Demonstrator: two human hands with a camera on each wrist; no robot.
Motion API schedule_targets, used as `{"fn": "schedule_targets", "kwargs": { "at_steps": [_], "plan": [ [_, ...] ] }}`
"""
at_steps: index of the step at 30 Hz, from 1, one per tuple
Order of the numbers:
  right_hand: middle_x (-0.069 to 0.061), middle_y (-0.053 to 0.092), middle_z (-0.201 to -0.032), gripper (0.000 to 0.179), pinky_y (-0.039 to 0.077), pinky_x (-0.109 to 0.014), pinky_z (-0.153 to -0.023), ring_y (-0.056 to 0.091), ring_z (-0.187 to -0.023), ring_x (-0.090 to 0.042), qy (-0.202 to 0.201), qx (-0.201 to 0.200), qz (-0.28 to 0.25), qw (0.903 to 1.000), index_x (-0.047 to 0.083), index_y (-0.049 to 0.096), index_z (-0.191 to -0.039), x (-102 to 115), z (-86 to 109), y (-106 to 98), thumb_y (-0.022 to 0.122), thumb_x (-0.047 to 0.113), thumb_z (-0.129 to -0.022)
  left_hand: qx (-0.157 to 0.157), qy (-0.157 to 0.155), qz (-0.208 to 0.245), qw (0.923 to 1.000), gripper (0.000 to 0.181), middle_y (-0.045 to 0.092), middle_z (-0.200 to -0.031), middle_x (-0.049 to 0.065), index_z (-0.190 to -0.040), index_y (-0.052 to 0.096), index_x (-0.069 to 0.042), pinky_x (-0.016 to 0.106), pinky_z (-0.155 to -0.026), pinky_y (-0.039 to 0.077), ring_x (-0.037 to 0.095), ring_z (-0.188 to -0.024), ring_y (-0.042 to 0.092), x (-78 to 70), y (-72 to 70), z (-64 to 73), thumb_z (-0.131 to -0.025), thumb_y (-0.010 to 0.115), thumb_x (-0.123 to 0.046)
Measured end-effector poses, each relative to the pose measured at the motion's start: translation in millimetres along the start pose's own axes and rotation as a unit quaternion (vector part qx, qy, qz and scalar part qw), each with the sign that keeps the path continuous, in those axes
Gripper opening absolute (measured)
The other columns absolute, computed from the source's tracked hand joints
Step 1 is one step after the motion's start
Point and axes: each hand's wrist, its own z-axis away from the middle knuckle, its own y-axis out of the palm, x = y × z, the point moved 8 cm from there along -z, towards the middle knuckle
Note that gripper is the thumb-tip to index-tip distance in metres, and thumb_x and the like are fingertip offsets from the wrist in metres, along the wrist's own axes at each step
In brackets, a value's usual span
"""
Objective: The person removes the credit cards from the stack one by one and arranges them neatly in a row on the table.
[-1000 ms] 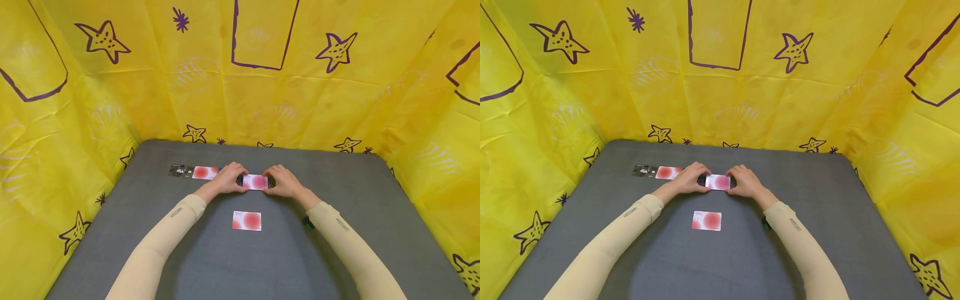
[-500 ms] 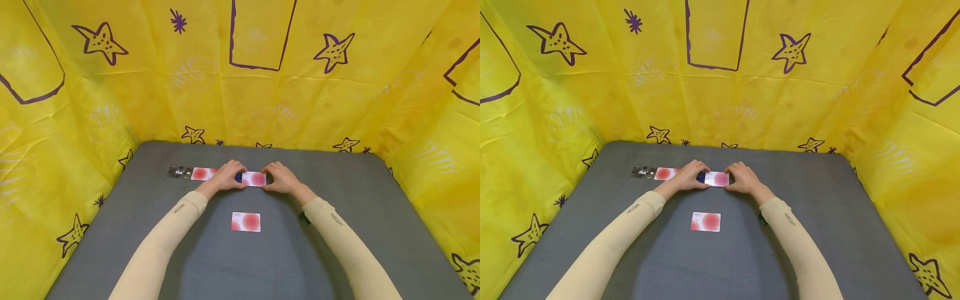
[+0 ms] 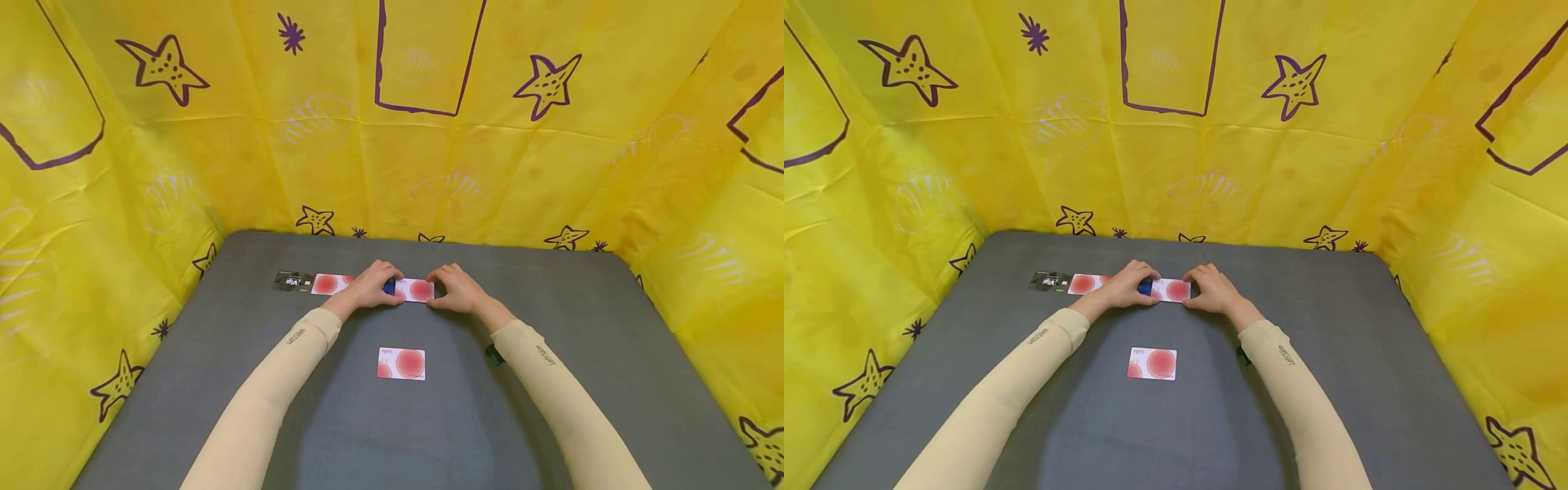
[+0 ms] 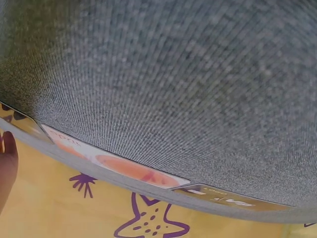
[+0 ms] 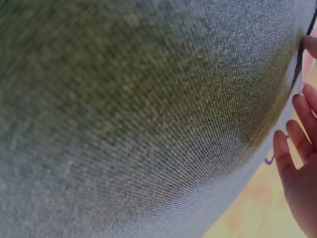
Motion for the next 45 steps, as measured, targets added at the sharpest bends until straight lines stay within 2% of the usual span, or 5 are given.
{"fn": "schedule_targets", "kwargs": {
  "at_steps": [5, 9, 38, 41, 45],
  "plan": [
    [-0.01, 0.059, -0.116, 0.05, 0.039, -0.043, -0.097, 0.045, -0.109, -0.027, 0.021, 0.017, -0.045, 0.9986, 0.006, 0.064, -0.121, -5.5, 2.0, 4.1, 0.078, 0.032, -0.081, 0.021, -0.016, 0.022, 0.9994, 0.048, 0.056, -0.121, 0.012, -0.123, 0.062, -0.005, 0.04, -0.102, 0.036, 0.028, -0.118, 0.04, 3.0, 4.0, 0.3, -0.085, 0.076, -0.031],
    [-0.01, 0.057, -0.118, 0.049, 0.038, -0.044, -0.097, 0.043, -0.11, -0.027, 0.029, 0.024, -0.062, 0.9974, 0.006, 0.063, -0.122, -8.3, 1.7, 6.7, 0.077, 0.032, -0.081, 0.023, -0.023, 0.029, 0.999, 0.048, 0.056, -0.122, 0.013, -0.123, 0.062, -0.005, 0.041, -0.103, 0.035, 0.029, -0.119, 0.039, 2.9, 3.2, 1.0, -0.085, 0.076, -0.031],
    [-0.013, 0.054, -0.121, 0.05, 0.036, -0.045, -0.096, 0.042, -0.11, -0.03, 0.037, 0.012, -0.064, 0.9972, 0.007, 0.062, -0.125, -8.5, 4.5, 8.7, 0.075, 0.03, -0.083, 0.048, -0.061, 0.044, 0.996, 0.05, 0.049, -0.132, 0.013, -0.13, 0.057, -0.007, 0.041, -0.107, 0.034, 0.029, -0.125, 0.036, 2.9, 4.8, 4.4, -0.089, 0.072, -0.031],
    [-0.015, 0.054, -0.121, 0.051, 0.036, -0.046, -0.096, 0.042, -0.11, -0.032, 0.029, 0.004, -0.06, 0.9978, 0.005, 0.061, -0.125, -6.2, 5.6, 8.0, 0.075, 0.03, -0.083, 0.041, -0.06, 0.044, 0.9964, 0.05, 0.049, -0.131, 0.014, -0.13, 0.057, -0.006, 0.042, -0.106, 0.034, 0.029, -0.125, 0.036, 2.7, 4.9, 5.5, -0.089, 0.072, -0.03],
    [-0.018, 0.056, -0.119, 0.053, 0.036, -0.048, -0.097, 0.045, -0.109, -0.035, 0.01, -0.026, -0.055, 0.9981, -0.001, 0.06, -0.125, -1.4, 9.2, 4.8, 0.076, 0.027, -0.082, 0.023, -0.054, 0.033, 0.9977, 0.051, 0.049, -0.132, 0.014, -0.131, 0.056, -0.005, 0.041, -0.107, 0.034, 0.029, -0.126, 0.036, 2.4, 5.5, 8.2, -0.089, 0.072, -0.031]
  ]
}}
